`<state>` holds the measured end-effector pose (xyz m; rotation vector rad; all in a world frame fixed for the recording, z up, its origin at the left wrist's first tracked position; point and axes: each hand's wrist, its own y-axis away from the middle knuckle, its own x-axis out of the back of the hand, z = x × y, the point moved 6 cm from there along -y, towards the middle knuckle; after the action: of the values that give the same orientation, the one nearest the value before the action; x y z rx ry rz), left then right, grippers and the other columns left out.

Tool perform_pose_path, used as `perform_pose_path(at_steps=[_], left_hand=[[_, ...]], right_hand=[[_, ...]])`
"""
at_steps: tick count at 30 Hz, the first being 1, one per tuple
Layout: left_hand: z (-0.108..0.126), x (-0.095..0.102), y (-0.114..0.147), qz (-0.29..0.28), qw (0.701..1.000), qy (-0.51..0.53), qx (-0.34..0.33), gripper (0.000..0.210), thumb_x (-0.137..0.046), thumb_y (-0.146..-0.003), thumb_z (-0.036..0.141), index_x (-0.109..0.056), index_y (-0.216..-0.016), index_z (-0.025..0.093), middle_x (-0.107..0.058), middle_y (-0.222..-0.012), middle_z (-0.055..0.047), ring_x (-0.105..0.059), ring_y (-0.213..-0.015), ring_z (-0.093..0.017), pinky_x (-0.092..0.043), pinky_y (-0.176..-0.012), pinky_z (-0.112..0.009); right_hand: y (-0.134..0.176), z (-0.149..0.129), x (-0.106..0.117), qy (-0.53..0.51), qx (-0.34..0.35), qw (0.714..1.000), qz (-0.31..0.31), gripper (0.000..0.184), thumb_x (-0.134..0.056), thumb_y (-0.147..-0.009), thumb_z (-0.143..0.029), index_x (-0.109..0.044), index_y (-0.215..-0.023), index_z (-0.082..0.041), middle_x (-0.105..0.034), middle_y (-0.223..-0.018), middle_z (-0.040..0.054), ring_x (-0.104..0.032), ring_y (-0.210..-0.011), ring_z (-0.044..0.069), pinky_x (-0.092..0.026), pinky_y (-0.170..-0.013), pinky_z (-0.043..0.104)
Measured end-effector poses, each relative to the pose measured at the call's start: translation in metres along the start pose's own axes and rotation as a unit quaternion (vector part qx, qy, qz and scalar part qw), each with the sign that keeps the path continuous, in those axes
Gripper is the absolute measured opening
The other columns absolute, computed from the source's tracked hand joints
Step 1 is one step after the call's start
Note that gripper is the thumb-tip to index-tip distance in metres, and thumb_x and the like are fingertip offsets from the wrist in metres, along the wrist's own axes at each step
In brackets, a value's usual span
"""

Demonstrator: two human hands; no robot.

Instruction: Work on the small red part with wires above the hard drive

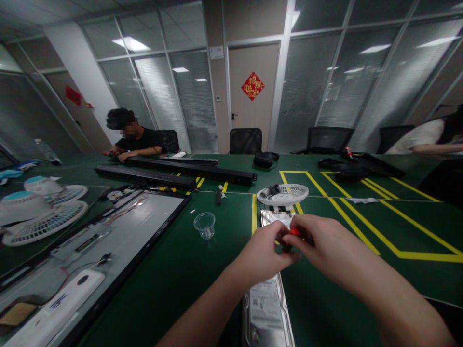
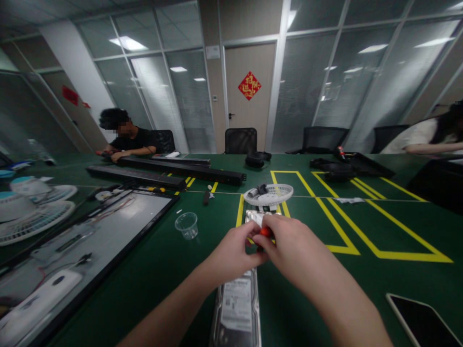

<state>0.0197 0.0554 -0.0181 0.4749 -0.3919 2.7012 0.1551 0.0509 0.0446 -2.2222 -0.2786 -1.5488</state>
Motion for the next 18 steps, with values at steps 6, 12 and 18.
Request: perform_pose_path(at_steps=[6, 12, 18], left_hand=[[-0.002, 0.001, 0.0, -0.013, 1.0, 0.025, 0.007, 0.023, -0.077, -0.088, 0.02, -0.068, -0.11, 0.017, -0.081, -0.11, -0.009, -0.075, -0.099, -0.024, -0.054, -0.083, -0.033], [0.001, 0.001, 0.0, -0.006, 1.0, 0.001, -0.016, 0.025, -0.076, -0.089, 0.019, -0.071, -0.113, 0.016, -0.081, -0.119, -0.012, -0.076, -0.111, -0.028, -0.056, -0.094, -0.037], [-0.002, 0.001, 0.0, 0.005, 1.0, 0.003, 0.001, 0.023, -0.081, -0.085, 0.022, -0.069, -0.104, 0.017, -0.079, -0.104, -0.007, -0.071, -0.093, -0.022, -0.052, -0.08, -0.032]], right_hand=[[0.006, -0.004, 0.003, -0.006, 0.021, 1.0, 0.021, 0.004, -0.078, -0.095, -0.022, -0.076, -0.099, -0.023, -0.079, -0.098, 0.0077, -0.073, -0.082, 0.025, -0.05, -0.07, 0.036], [0.001, -0.01, 0.001, -0.021, 0.041, 0.999, -0.018, 0.024, -0.063, -0.096, -0.004, -0.078, -0.097, -0.023, -0.078, -0.105, 0.0079, -0.075, -0.092, 0.025, -0.056, -0.082, 0.037], [0.001, -0.002, 0.0, 0.023, -0.022, 0.999, -0.013, 0.014, -0.078, -0.098, -0.029, -0.074, -0.087, -0.022, -0.076, -0.084, 0.0068, -0.072, -0.077, 0.025, -0.048, -0.067, 0.036]])
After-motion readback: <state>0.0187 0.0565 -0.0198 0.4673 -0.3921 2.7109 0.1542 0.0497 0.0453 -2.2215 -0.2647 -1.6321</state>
